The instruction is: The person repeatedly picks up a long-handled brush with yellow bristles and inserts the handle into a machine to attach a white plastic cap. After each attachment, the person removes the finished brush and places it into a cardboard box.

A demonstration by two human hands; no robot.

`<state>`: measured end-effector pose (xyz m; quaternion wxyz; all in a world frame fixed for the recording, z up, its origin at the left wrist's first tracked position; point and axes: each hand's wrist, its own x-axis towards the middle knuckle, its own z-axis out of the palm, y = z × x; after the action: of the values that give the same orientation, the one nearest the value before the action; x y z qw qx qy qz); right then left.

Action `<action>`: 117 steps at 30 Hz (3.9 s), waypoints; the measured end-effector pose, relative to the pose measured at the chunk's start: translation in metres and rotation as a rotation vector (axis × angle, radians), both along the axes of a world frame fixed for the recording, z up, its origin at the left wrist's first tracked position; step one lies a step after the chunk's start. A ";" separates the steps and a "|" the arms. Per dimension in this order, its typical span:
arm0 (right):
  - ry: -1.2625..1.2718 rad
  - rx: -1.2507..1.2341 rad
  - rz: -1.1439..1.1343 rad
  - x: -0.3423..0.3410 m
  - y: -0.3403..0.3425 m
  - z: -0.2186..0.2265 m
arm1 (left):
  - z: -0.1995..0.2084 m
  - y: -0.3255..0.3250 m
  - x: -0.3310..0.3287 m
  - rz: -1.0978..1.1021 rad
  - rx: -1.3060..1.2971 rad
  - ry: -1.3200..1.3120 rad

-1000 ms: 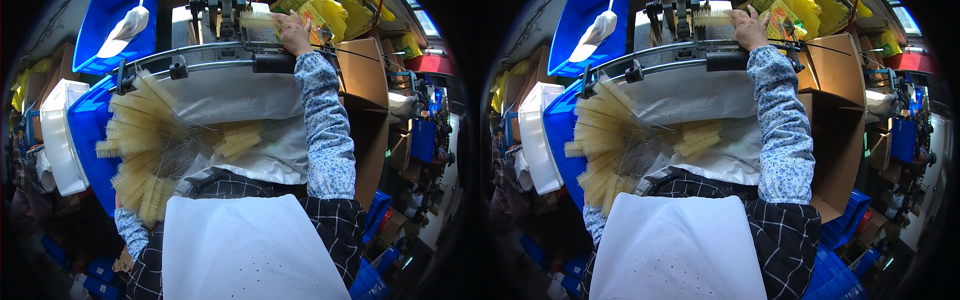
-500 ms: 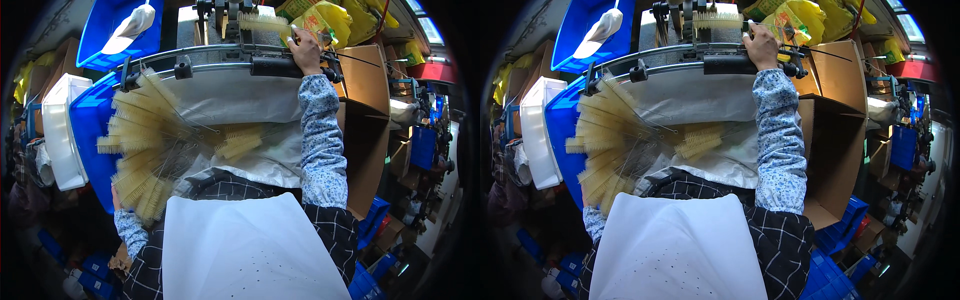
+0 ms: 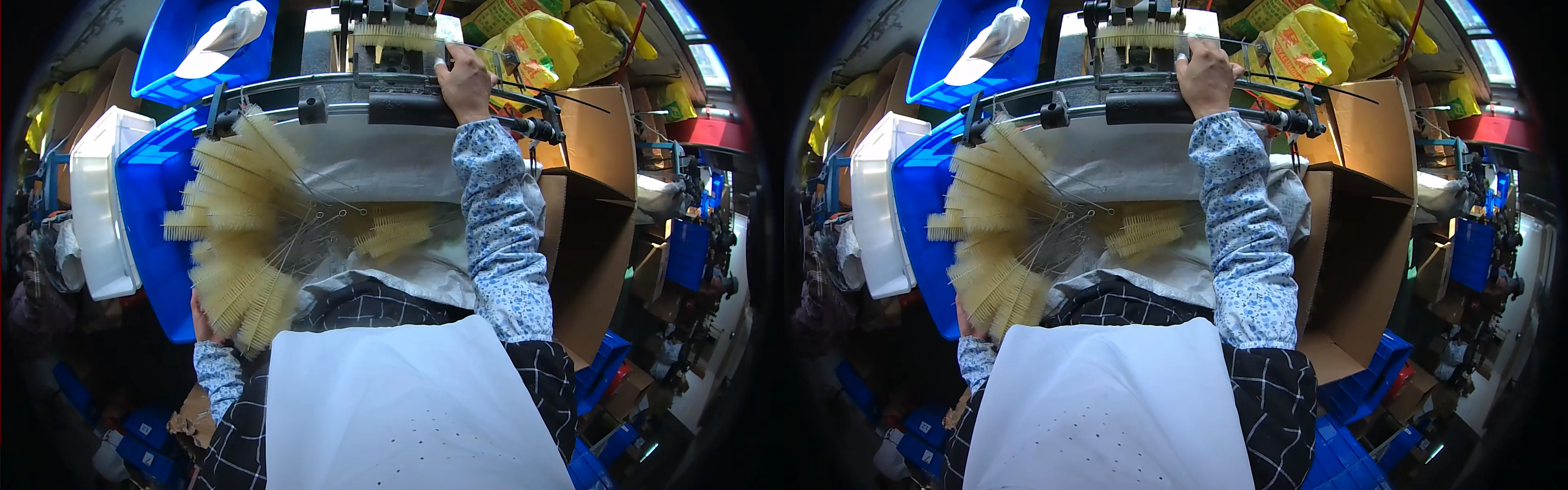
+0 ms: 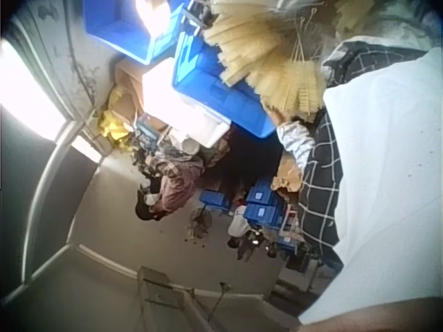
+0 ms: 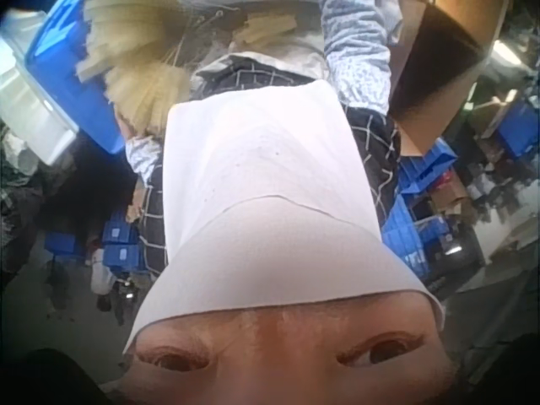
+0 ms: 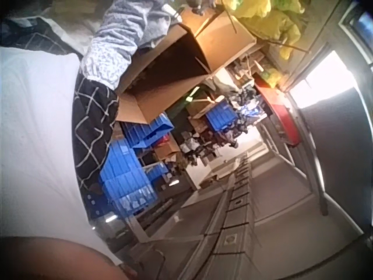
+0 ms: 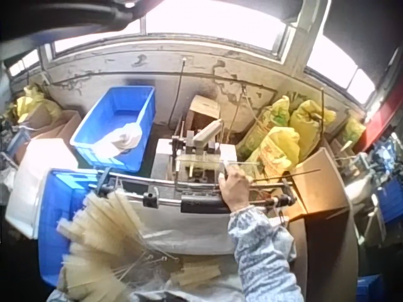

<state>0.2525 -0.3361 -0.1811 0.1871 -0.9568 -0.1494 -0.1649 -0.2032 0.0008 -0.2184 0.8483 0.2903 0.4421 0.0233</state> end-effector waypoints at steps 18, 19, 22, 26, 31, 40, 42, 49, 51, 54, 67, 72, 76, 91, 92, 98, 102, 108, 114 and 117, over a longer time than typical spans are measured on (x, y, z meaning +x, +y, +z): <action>-0.029 -0.060 0.016 0.003 -0.005 -0.003 | -0.003 -0.069 0.050 -0.125 0.080 -0.125; -0.043 -0.054 0.030 0.008 -0.016 -0.007 | -0.006 -0.065 0.049 -0.153 0.118 -0.075; -0.115 -0.075 0.068 0.021 -0.055 -0.007 | -0.002 -0.048 0.045 -0.326 0.322 0.124; -0.022 -0.126 0.161 0.042 -0.093 -0.008 | 0.048 -0.010 0.050 -0.572 1.153 0.367; -0.160 -0.123 0.094 0.043 -0.081 0.019 | 0.141 -0.041 0.112 -0.646 1.384 -0.238; -0.114 -0.116 0.335 0.049 -0.122 0.043 | 0.146 -0.097 0.192 -1.443 1.645 -0.637; -0.030 -0.290 0.232 0.032 -0.161 0.063 | 0.151 -0.096 0.194 -1.492 1.557 -0.609; 0.689 0.089 0.587 -0.075 -0.123 0.093 | 0.237 -0.066 0.199 -0.934 1.757 -0.775; 0.552 0.093 0.802 -0.091 -0.080 0.095 | 0.242 -0.060 0.194 -0.817 1.591 -0.904; 0.592 0.339 1.010 -0.137 -0.015 0.106 | 0.227 -0.090 0.217 -1.109 1.590 -1.038; -0.193 -0.027 0.294 -0.011 -0.032 0.024 | 0.181 -0.130 0.188 -1.906 1.437 -0.968; -0.227 -0.171 0.176 0.020 -0.026 -0.003 | 0.162 -0.142 0.170 -1.968 1.664 -0.971; -0.207 -0.166 0.196 0.023 -0.022 -0.004 | 0.164 -0.140 0.173 -1.954 1.681 -0.942; -0.181 -0.227 0.238 0.036 -0.022 -0.007 | 0.178 -0.112 0.191 -0.967 1.617 -0.811; -0.221 -0.253 0.231 0.037 -0.021 -0.007 | 0.180 -0.110 0.192 -0.938 1.591 -0.803; -0.251 -0.221 0.342 0.049 -0.023 -0.014 | 0.190 -0.095 0.193 -0.849 1.531 -0.837; -0.596 -0.173 0.188 0.039 -0.037 -0.005 | 0.194 -0.090 0.192 -0.831 1.570 -0.848; -0.142 -0.188 -0.091 0.026 -0.078 -0.009 | 0.192 -0.084 0.193 -0.801 1.504 -0.846; -0.033 0.052 0.017 0.027 -0.069 -0.015 | 0.198 -0.087 0.198 -0.803 1.516 -0.882; -0.020 0.047 0.008 0.024 -0.061 -0.013 | 0.202 -0.086 0.198 -0.805 1.533 -0.873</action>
<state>0.2767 -0.3968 -0.1937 0.2087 -0.9498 -0.1514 -0.1772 -0.0054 -0.0852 -0.0168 0.4628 0.8600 -0.1793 0.1188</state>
